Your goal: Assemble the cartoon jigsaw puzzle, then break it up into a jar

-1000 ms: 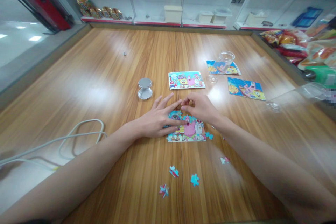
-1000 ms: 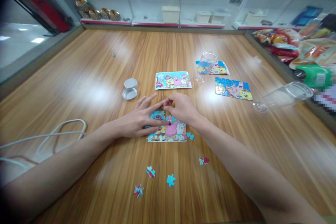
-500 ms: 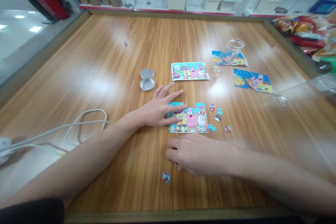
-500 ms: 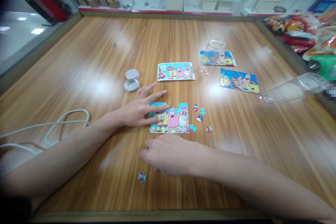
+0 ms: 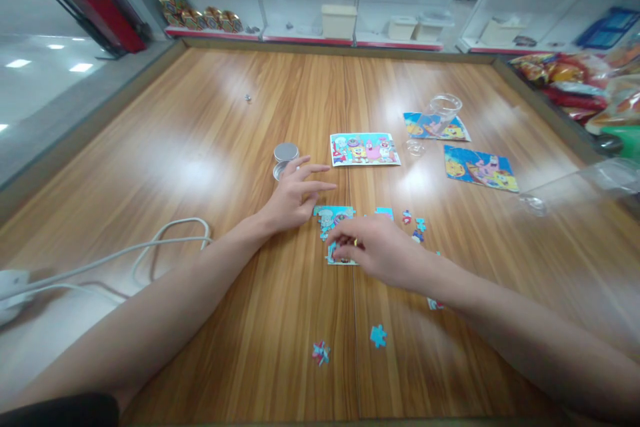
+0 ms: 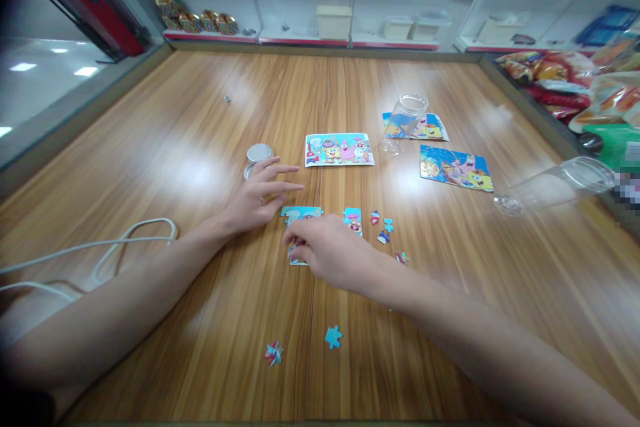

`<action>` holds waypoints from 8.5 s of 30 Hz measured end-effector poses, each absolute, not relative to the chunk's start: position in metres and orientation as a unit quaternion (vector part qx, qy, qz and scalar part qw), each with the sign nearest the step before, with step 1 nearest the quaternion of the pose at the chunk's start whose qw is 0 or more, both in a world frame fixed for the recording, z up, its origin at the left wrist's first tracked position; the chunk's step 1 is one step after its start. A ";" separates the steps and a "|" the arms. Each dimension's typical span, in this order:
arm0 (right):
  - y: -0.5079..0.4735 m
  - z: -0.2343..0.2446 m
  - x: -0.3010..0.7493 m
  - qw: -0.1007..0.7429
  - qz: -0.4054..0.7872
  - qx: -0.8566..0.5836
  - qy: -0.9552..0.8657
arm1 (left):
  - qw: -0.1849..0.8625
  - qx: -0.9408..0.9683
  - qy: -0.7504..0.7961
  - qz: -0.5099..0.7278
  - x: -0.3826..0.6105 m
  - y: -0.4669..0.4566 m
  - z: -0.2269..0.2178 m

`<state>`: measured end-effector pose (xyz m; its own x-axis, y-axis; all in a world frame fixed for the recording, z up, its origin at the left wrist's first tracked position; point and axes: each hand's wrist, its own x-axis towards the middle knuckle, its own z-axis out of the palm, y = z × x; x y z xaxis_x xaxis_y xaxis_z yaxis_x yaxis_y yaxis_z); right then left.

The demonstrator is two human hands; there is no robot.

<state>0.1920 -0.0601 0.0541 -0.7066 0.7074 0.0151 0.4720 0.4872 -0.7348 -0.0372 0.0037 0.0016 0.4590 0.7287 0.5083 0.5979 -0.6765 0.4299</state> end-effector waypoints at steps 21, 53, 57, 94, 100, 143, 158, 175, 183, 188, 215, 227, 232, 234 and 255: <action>-0.036 0.056 0.214 0.227 0.275 -0.434 -0.828 | 0.529 0.730 0.424 0.089 -0.012 -0.063 0.055; -0.023 0.025 0.318 0.198 0.131 -0.468 -0.851 | 0.170 0.764 0.586 0.211 -0.056 -0.084 0.015; -0.016 0.023 0.317 0.190 0.141 -0.448 -0.862 | 0.187 0.772 0.566 0.222 -0.058 -0.089 0.015; -0.026 0.019 0.214 0.278 0.162 -0.325 -0.889 | 0.138 0.796 0.496 0.319 -0.049 -0.064 0.004; -0.029 0.015 0.217 0.212 0.143 -0.314 -0.914 | 0.137 0.811 0.485 0.298 -0.051 -0.066 0.001; -0.030 0.012 0.216 0.191 0.125 -0.311 -0.923 | 0.242 0.838 0.419 0.254 -0.058 -0.065 0.011; -0.030 0.010 0.215 0.190 0.118 -0.311 -0.924 | 0.241 0.840 0.421 0.243 -0.059 -0.065 0.013; -0.031 0.012 0.215 0.193 0.119 -0.310 -0.923 | 0.269 0.817 0.452 0.236 -0.056 -0.067 0.015; -0.031 0.013 0.215 0.186 0.124 -0.311 -0.924 | 0.330 0.761 0.485 0.277 -0.050 -0.070 0.016; -0.030 0.013 0.215 0.184 0.122 -0.311 -0.924 | 0.371 0.724 0.505 0.290 -0.047 -0.073 0.019; -0.032 0.014 0.214 0.187 0.110 -0.315 -0.924 | 0.189 0.836 0.433 0.280 -0.042 -0.080 0.007; -0.031 0.013 0.214 0.187 0.114 -0.314 -0.924 | 0.149 0.889 0.370 0.223 -0.056 -0.074 0.006; -0.030 0.013 0.214 0.190 0.114 -0.315 -0.923 | 0.174 0.894 0.354 0.214 -0.061 -0.071 0.013; -0.030 0.013 0.214 0.185 0.115 -0.315 -0.924 | 0.200 0.871 0.384 0.232 -0.062 -0.070 0.016; -0.030 0.012 0.215 0.189 0.112 -0.311 -0.925 | 0.100 0.903 0.332 0.253 -0.055 -0.074 0.001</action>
